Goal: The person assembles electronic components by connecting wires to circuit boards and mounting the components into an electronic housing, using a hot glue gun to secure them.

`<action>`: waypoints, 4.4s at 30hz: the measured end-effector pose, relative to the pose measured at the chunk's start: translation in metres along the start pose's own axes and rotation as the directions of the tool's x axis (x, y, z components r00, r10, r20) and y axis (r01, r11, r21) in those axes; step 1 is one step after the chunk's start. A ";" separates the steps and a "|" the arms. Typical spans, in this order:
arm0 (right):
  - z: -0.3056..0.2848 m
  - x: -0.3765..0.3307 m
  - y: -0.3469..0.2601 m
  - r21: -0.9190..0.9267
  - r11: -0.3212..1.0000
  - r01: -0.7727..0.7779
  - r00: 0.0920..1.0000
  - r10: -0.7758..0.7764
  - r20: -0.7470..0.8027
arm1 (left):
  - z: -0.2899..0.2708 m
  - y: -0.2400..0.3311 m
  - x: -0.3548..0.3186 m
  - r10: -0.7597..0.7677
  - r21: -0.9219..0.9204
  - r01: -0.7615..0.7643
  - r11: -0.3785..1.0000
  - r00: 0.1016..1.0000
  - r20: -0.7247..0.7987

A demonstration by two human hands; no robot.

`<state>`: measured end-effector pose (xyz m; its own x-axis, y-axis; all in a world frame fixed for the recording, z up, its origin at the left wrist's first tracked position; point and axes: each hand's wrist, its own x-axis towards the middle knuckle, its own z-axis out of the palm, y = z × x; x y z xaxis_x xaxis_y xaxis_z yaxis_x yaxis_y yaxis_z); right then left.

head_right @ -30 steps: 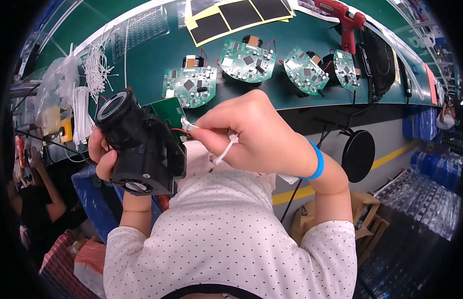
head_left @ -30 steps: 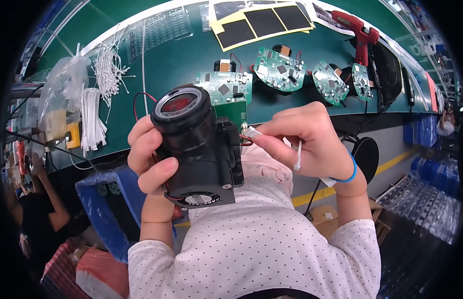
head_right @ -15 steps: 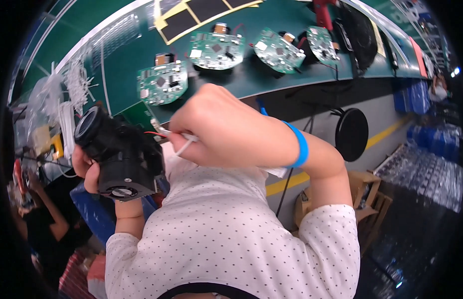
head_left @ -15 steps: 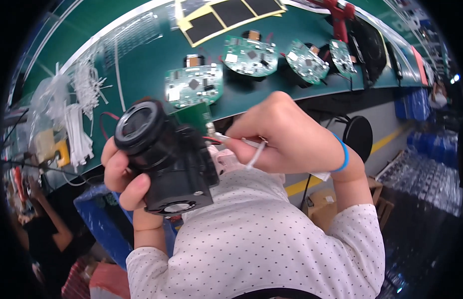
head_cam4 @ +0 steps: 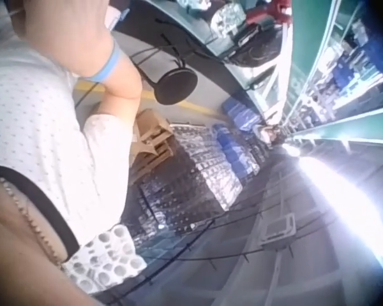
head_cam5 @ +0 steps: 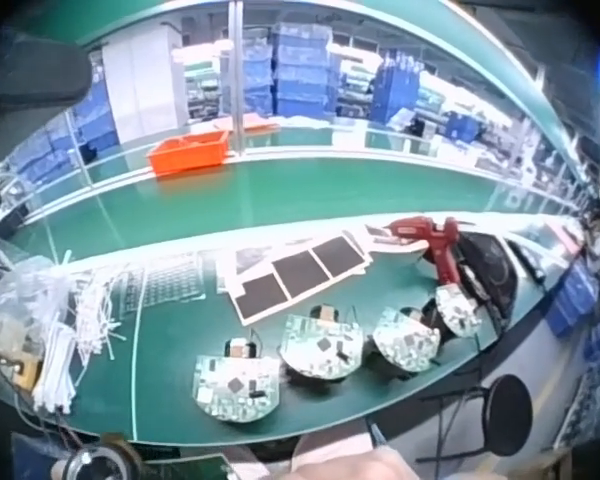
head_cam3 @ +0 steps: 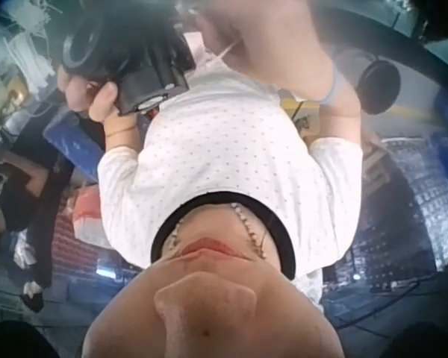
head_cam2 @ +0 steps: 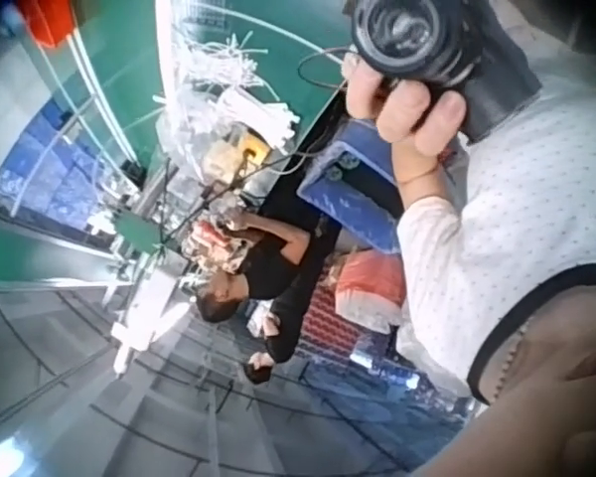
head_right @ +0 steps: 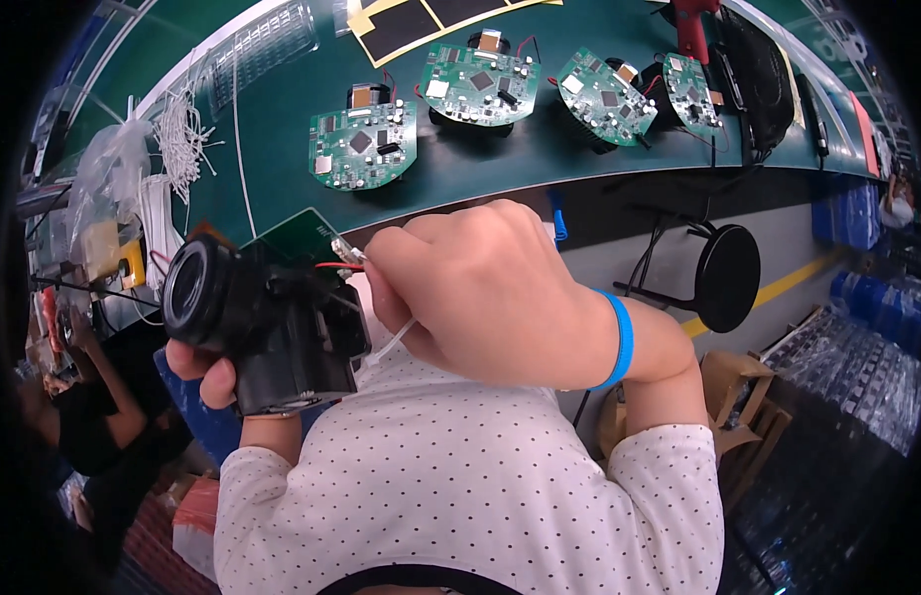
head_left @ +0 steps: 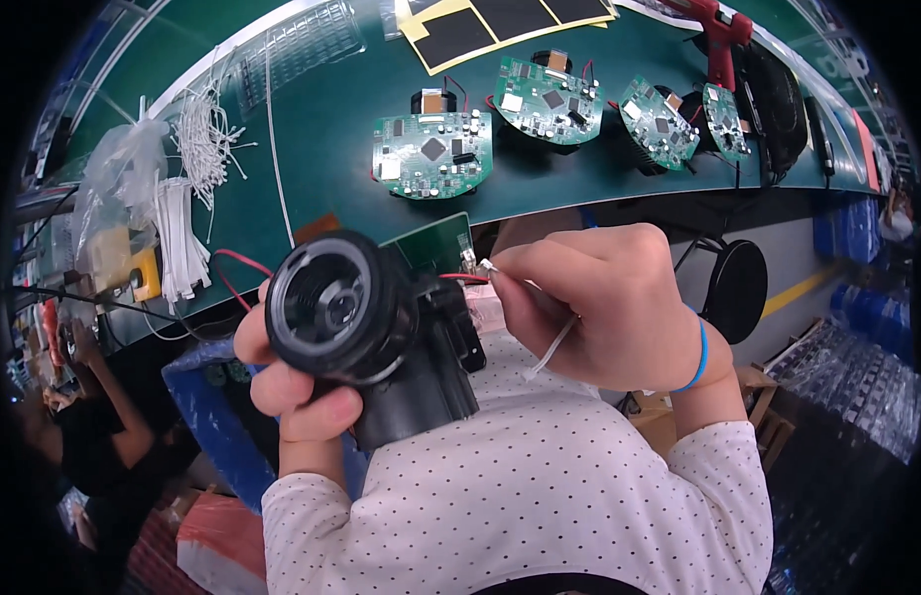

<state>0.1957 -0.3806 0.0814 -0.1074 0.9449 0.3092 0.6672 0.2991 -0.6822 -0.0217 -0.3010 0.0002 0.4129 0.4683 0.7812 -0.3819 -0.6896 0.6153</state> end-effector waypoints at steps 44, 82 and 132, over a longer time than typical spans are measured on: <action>0.004 -0.005 -0.015 0.006 0.981 -0.195 0.979 0.195 0.067 | 0.007 0.029 0.013 -0.222 -0.085 0.225 0.971 0.974 0.044; 0.007 0.017 0.020 0.386 0.842 -0.376 0.890 0.213 0.402 | -0.012 0.040 0.055 0.505 0.455 -0.581 0.675 0.813 0.289; 0.015 0.007 0.016 0.440 0.877 -0.195 0.980 0.189 0.059 | -0.004 0.038 0.006 0.013 0.654 -0.090 0.751 0.993 0.121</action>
<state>0.1944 -0.3667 0.0623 -0.0226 0.9906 0.1352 0.2816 0.1360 -0.9498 -0.0366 -0.3225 0.0285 0.5051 0.3888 0.7705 0.2166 -0.9213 0.3229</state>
